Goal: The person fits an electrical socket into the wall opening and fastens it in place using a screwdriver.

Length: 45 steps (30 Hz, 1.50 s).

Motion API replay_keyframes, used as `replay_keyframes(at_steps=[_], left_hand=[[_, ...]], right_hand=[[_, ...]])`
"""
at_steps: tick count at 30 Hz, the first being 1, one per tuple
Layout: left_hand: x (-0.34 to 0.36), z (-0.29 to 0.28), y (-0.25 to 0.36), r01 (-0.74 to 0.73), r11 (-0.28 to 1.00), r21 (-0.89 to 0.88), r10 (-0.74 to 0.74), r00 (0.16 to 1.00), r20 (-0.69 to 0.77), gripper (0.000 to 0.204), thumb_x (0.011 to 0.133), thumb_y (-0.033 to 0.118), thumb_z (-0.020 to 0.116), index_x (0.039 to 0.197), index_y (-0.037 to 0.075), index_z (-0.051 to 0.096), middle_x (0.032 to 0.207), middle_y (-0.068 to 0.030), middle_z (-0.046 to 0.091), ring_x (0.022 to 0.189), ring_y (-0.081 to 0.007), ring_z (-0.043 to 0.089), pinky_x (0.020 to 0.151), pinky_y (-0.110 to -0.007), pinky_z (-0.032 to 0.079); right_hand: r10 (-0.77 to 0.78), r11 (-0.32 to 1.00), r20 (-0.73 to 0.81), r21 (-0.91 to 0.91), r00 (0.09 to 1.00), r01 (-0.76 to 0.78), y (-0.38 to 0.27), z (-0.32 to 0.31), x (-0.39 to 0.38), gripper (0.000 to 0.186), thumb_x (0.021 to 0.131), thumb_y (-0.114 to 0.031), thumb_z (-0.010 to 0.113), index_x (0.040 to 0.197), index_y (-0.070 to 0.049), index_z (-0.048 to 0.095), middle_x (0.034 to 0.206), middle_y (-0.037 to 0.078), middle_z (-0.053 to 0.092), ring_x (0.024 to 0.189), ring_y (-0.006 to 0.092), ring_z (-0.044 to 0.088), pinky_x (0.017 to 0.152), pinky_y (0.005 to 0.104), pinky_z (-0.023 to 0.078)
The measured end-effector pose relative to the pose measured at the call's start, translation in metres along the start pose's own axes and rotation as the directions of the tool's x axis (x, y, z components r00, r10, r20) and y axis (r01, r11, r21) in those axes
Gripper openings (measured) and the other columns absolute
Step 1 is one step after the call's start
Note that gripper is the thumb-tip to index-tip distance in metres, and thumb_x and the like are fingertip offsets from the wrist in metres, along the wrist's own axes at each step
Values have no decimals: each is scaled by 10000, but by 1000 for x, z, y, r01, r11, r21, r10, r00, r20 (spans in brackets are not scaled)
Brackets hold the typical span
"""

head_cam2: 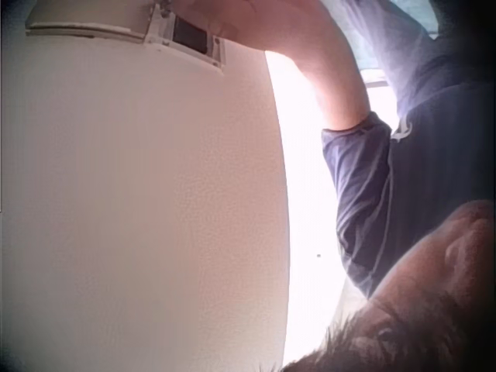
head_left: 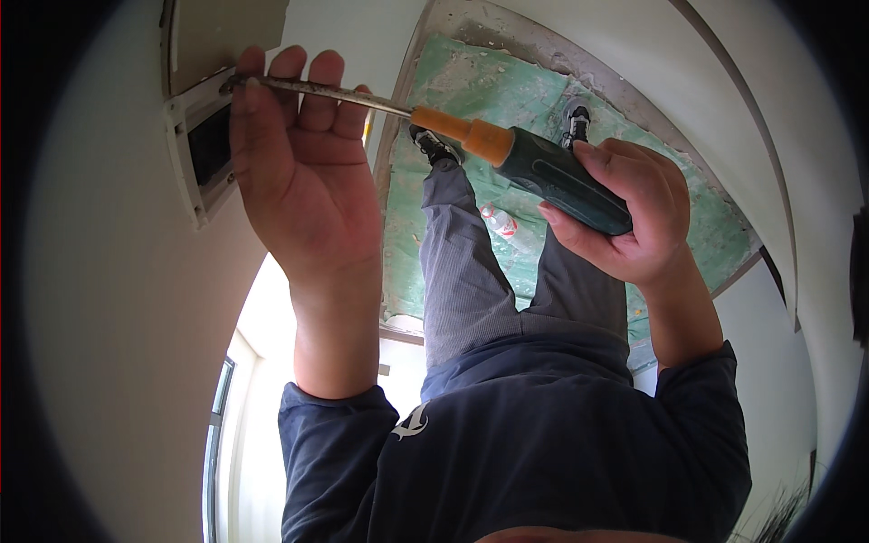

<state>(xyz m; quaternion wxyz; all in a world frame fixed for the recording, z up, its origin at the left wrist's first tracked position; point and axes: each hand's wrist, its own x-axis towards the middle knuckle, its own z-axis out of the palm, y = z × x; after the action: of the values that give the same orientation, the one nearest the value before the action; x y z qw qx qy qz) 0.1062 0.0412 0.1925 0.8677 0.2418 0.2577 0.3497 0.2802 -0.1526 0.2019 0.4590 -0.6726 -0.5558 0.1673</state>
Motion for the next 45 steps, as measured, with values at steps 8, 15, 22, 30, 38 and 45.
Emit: replay_keyframes(at_steps=[8, 15, 22, 30, 38, 45], left_hand=[[-3, -1, 1, -34, 995, 98, 42, 996, -83, 327, 1058, 221, 497, 1340, 55, 508, 1177, -123, 689, 1108, -282, 673, 934, -458, 552], [-10, -4, 4, -18, 994, 104, 24, 998, -58, 309, 1060, 202, 487, 1325, 46, 521, 1194, -130, 687, 1105, -278, 677, 931, -447, 561], [-8, 0, 5, -15, 1000, -13, 14, 995, -94, 321, 1065, 206, 475, 1334, 36, 513, 1179, -135, 686, 1084, -280, 684, 927, -439, 571], [-6, 1, 3, -10, 995, 102, 15, 999, -41, 346, 1067, 216, 473, 1355, 27, 504, 1152, -129, 689, 1045, -277, 696, 882, -403, 595], [-5, 0, 3, -19, 998, 53, 23, 996, -83, 351, 1064, 213, 478, 1357, 20, 505, 1173, -136, 682, 1057, -279, 694, 892, -411, 597], [-3, -1, 1, 1, 1000, -4, -1, 998, -69, 345, 1063, 209, 479, 1349, 19, 513, 1177, -147, 679, 1085, -288, 682, 916, -416, 588]], right_hand=[[-21, 1000, 23, -7, 1000, 21, 6, 1, -4, 437, 697, -145, 874, 1030, -37, 613, 689, 56, 621, 514, 171, 587, 456, 282, 448], [-2, 1000, 173, -16, 985, 5, 2, -10, -7, 552, 722, -95, 864, 1174, -4, 559, 773, 107, 645, 583, 227, 630, 520, 326, 497], [-91, 992, 36, -89, 995, 94, 3, -1, 3, 482, 679, -177, 889, 1052, -39, 616, 651, 35, 563, 480, 151, 524, 435, 282, 403], [6, 996, 204, -92, 979, 13, -4, -13, -8, 559, 725, -54, 844, 1192, 5, 542, 744, 101, 635, 553, 218, 608, 505, 322, 482], [-53, 987, 206, -137, 977, 83, 0, -11, -2, 548, 726, -60, 842, 1182, 1, 545, 743, 98, 634, 568, 225, 622, 510, 331, 486], [418, 668, 300, 538, 857, -514, -6, -12, 7, 487, 837, -289, 781, 1143, 12, 551, 618, -4, 457, 446, 107, 404, 443, 257, 347]])
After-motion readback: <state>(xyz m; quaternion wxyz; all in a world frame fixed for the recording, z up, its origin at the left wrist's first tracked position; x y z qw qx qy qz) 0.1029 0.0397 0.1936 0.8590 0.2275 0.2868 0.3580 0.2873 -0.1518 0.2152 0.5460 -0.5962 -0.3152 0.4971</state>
